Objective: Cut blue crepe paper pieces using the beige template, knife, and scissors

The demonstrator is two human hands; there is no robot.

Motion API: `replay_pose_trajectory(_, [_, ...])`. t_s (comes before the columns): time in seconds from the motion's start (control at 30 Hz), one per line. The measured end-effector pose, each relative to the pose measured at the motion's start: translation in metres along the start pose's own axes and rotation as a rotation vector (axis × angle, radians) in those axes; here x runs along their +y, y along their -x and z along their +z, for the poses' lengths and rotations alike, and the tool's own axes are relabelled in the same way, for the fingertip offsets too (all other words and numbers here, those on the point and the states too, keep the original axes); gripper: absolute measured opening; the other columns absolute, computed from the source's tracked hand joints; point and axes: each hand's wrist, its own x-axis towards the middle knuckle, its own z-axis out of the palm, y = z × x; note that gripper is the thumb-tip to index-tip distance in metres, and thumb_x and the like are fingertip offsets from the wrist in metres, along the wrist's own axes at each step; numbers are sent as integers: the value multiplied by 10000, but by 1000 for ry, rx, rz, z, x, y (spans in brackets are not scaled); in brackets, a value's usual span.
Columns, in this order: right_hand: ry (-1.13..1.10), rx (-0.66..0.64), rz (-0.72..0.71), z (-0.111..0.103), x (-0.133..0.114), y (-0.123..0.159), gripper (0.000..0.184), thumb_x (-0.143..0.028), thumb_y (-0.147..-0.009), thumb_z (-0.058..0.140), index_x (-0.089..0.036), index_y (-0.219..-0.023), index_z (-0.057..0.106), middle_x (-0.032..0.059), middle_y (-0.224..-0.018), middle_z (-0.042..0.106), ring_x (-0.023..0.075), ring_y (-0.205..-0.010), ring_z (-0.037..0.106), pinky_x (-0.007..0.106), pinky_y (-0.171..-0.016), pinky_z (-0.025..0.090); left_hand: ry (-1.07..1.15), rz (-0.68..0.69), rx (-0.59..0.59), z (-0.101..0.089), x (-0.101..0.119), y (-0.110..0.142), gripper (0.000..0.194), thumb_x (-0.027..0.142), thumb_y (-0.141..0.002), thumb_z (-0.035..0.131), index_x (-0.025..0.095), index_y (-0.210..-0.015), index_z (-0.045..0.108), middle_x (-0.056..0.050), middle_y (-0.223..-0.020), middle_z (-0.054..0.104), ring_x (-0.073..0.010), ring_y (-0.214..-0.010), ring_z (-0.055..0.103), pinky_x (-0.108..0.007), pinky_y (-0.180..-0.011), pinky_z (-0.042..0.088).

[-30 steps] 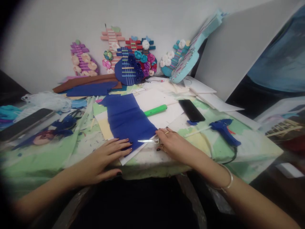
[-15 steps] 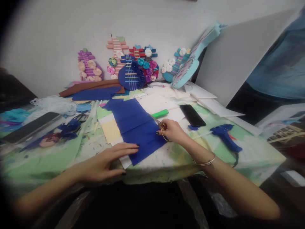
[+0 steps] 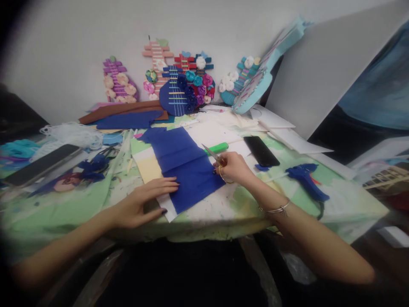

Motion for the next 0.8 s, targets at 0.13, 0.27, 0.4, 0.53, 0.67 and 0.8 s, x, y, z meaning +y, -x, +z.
replay_pose_trajectory(0.13, [-72, -9, 23, -2, -7, -2, 147, -85, -586, 730, -154, -644, 614, 107, -871, 754, 226, -743, 703, 300, -618, 559, -65, 52, -22, 3, 1, -2, 528, 241, -843, 620, 203, -1359, 512, -156, -1317, 595, -300, -1269, 507, -492, -1054, 402])
replay_pose_trajectory(0.27, [-310, -64, 18, -8, -27, -9, 166, -80, -581, 755, -137, -657, 618, 118, -852, 748, 201, -735, 697, 285, -624, 560, -117, 86, 19, 2, 3, -12, 650, 319, -810, 678, 228, -1415, 459, -159, -1359, 564, -329, -1282, 489, -504, -1067, 355])
replay_pose_trajectory(0.4, [-512, -117, 3, -19, -59, -21, 191, -48, -566, 754, -128, -667, 613, 122, -832, 743, 189, -759, 693, 241, -601, 534, -148, 74, 189, -4, 12, -28, 606, 436, -755, 727, 197, -1288, 570, -178, -1278, 606, -336, -1193, 545, -473, -1018, 385])
replay_pose_trajectory(0.53, [-532, -148, -156, -28, -95, -34, 187, -1, -569, 693, -139, -654, 601, 96, -787, 730, 214, -881, 689, 209, -585, 505, -95, -237, 493, -10, 27, -36, 357, 359, -930, 479, 189, -648, 617, -51, -635, 618, -175, -608, 588, -290, -608, 434])
replay_pose_trajectory(0.67, [-468, -117, -290, -32, -130, -49, 176, 11, -579, 675, -133, -660, 616, 84, -788, 719, 181, -780, 669, 224, -580, 497, 61, -536, 512, -9, 36, -29, 494, 485, -896, 507, 190, -517, 621, -31, -476, 579, -145, -449, 523, -265, -497, 374])
replay_pose_trajectory(0.8, [-418, -66, -327, -32, -162, -55, 171, 16, -582, 646, -130, -668, 622, 65, -727, 696, 141, -629, 604, 226, -498, 451, 603, -775, 523, 0, 36, -26, 542, 645, -778, 601, 131, -827, 763, -155, -848, 740, -224, -616, 657, -289, -502, 464])
